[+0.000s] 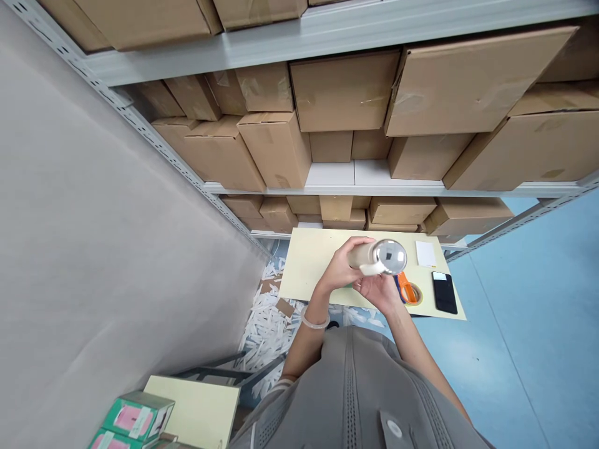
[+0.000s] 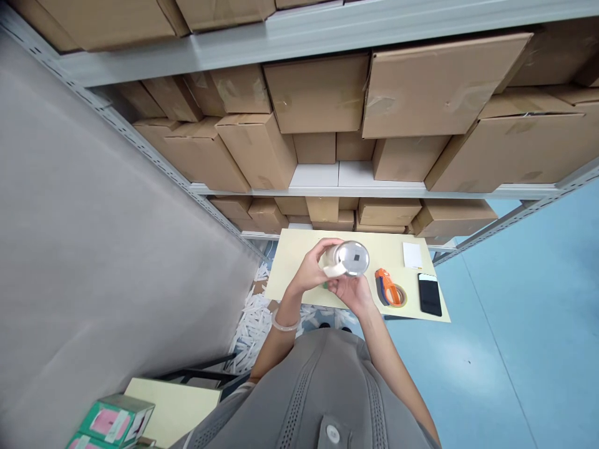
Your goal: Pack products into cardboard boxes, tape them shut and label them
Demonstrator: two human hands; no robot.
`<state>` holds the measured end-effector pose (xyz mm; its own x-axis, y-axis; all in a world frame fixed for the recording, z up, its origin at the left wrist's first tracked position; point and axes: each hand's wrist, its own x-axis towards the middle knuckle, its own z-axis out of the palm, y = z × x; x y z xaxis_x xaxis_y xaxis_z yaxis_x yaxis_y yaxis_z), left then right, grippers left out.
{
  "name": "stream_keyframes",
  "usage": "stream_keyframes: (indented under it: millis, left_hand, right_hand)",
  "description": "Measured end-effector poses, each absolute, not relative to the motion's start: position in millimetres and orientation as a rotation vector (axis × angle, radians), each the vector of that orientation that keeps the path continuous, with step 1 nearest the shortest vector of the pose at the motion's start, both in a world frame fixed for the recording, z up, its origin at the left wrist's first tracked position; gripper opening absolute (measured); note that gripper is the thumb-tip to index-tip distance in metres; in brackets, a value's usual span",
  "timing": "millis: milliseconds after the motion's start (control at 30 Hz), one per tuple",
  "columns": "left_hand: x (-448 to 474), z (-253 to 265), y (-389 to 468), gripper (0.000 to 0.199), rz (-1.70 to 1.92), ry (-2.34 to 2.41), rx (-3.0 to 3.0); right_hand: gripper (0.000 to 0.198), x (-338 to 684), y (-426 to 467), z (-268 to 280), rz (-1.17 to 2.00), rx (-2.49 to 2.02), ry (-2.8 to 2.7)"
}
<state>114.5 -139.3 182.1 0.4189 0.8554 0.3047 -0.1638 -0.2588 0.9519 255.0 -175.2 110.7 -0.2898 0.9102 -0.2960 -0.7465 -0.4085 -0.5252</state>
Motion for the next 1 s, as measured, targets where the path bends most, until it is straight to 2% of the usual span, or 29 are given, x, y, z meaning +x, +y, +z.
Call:
stream_keyframes:
  millis: [100, 233, 467, 567, 667, 1000]
  left_hand:
    - [115, 186, -141, 0.050, 1.114, 0.612, 1.562]
    - [115, 184, -140, 0.046, 1.139, 0.588, 1.535]
    - [113, 178, -141, 0.060, 1.179, 0.616, 1.473]
    - [115, 172, -140, 0.061, 1.158, 0.652, 1.420]
    - [119, 162, -139, 0.057, 1.153, 0.651, 1.406]
    - [127, 144, -134, 0.049, 1.106, 0.641, 1.626]
  right_hand:
    - [0.028, 262, -174, 115, 1.769, -0.752, -0.413]
    - [0.036, 271, -175, 116, 1.576, -0.892, -0.623]
    - [0.074, 291, -189, 141, 0.826, -1.167, -1.347]
    - [0.074, 293, -195, 160, 0.603, -1.179, -1.615]
    - [0.072, 288, -199, 167, 0.523, -1.146, -1.737]
    - [0.056, 277, -195, 161, 0.496, -1.174, -1.507]
